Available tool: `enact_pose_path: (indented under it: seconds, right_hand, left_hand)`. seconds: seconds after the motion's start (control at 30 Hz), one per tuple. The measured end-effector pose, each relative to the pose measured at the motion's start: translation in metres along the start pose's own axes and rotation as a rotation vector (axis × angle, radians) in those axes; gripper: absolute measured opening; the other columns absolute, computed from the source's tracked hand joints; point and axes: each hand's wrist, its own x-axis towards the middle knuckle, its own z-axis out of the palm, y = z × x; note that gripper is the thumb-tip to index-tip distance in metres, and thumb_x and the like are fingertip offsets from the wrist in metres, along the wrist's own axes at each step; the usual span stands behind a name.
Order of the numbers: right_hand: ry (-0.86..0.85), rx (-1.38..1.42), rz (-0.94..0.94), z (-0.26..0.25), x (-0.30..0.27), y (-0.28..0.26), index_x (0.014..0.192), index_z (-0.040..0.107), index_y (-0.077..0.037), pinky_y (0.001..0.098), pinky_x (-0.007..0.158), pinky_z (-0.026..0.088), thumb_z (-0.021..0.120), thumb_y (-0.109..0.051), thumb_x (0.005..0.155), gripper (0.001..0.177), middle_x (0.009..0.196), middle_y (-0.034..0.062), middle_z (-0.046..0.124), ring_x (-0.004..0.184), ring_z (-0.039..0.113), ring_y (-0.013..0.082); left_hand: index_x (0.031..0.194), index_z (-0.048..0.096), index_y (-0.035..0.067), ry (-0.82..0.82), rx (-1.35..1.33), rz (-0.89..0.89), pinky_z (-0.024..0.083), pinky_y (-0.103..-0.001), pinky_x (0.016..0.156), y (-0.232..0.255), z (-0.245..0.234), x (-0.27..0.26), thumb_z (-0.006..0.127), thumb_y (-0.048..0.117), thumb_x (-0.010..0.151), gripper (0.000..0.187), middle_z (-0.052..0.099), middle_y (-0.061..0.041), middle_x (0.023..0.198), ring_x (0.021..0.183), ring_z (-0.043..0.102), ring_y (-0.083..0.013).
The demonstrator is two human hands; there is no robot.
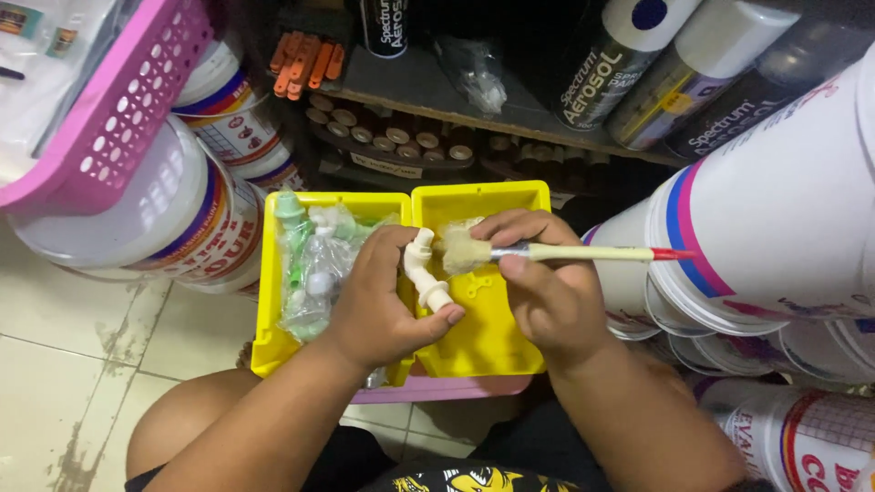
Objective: The person is using a paintbrush to clean a white plastic faucet or pipe fitting over yellow storage bins in a workshop environment.
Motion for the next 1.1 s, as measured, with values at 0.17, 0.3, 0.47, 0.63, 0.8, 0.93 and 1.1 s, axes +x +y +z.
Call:
enact_pose_path:
  seconds: [0.17,0.3,0.47,0.63,0.8,0.93,1.1]
  right_hand:
    - [0.05,0.173,0.004,-0.004,0.002,-0.006,0.101,0.06,-0.006,0.0402,0.103,0.051,0.066,-0.022,0.094,0.019,0.11,0.0176,0.064,0.109,0.065,0.0264]
    - [-0.118,-0.217,-0.02,-0.019,0.015,-0.027,0.096,0.064,0.001,0.0459,0.098,0.052,0.069,-0.025,0.09,0.026,0.111,0.0248,0.066,0.107,0.067,0.0327]
    - [-0.143,-0.496,-0.166,-0.018,0.013,-0.012,0.097,0.073,-0.004,0.0448,0.092,0.057,0.085,-0.018,0.083,0.023,0.116,0.0217,0.072,0.106,0.073,0.0378]
    - [-0.088,-0.548,-0.149,-0.011,0.014,-0.009,0.097,0.076,-0.004,0.0422,0.093,0.057,0.086,-0.014,0.083,0.02,0.116,0.0199,0.074,0.108,0.073,0.0367]
    - [-0.037,-0.687,-0.178,-0.012,0.011,-0.009,0.094,0.075,-0.006,0.0427,0.094,0.056,0.086,-0.021,0.086,0.02,0.116,0.0169,0.073,0.106,0.073,0.0359]
    - [-0.036,-0.636,-0.158,-0.016,0.012,-0.002,0.093,0.075,-0.005,0.0454,0.093,0.056,0.085,-0.019,0.086,0.019,0.115,0.0188,0.074,0.106,0.073,0.0387]
    - [-0.048,-0.634,-0.157,-0.009,0.011,-0.013,0.091,0.073,-0.004,0.0482,0.093,0.056,0.086,-0.019,0.085,0.021,0.112,0.0206,0.075,0.104,0.073,0.0415]
  left_hand:
    - [0.119,0.058,0.001,-0.038,0.0,-0.006,0.053,-0.046,0.091,0.001,-0.003,0.002,0.087,0.051,0.069,0.076,0.061,-0.017,0.104,0.098,0.065,-0.0366]
    - [0.12,0.059,0.001,-0.044,-0.008,-0.039,0.053,-0.046,0.09,0.006,-0.004,0.002,0.086,0.05,0.069,0.076,0.061,-0.018,0.104,0.098,0.065,-0.0365]
    - [0.124,0.061,0.0,0.002,0.109,-0.031,0.052,-0.048,0.099,0.015,-0.003,0.006,0.088,0.047,0.071,0.076,0.055,-0.017,0.117,0.112,0.061,-0.0368]
    - [0.132,0.061,0.002,-0.016,0.092,-0.024,0.053,-0.046,0.095,0.011,-0.001,0.006,0.09,0.044,0.07,0.08,0.055,-0.016,0.112,0.108,0.062,-0.0358]
    - [0.133,0.06,0.001,-0.022,0.083,-0.018,0.053,-0.048,0.096,0.009,-0.001,0.002,0.091,0.043,0.068,0.083,0.056,-0.018,0.112,0.108,0.062,-0.0372]
    - [0.136,0.053,-0.001,-0.006,0.037,-0.032,0.052,-0.049,0.097,0.001,0.0,-0.003,0.089,0.042,0.068,0.087,0.055,-0.02,0.113,0.109,0.061,-0.0388]
    - [0.128,0.052,0.0,0.002,-0.015,-0.052,0.053,-0.049,0.097,-0.006,0.0,-0.005,0.087,0.046,0.069,0.083,0.055,-0.02,0.114,0.11,0.061,-0.0383]
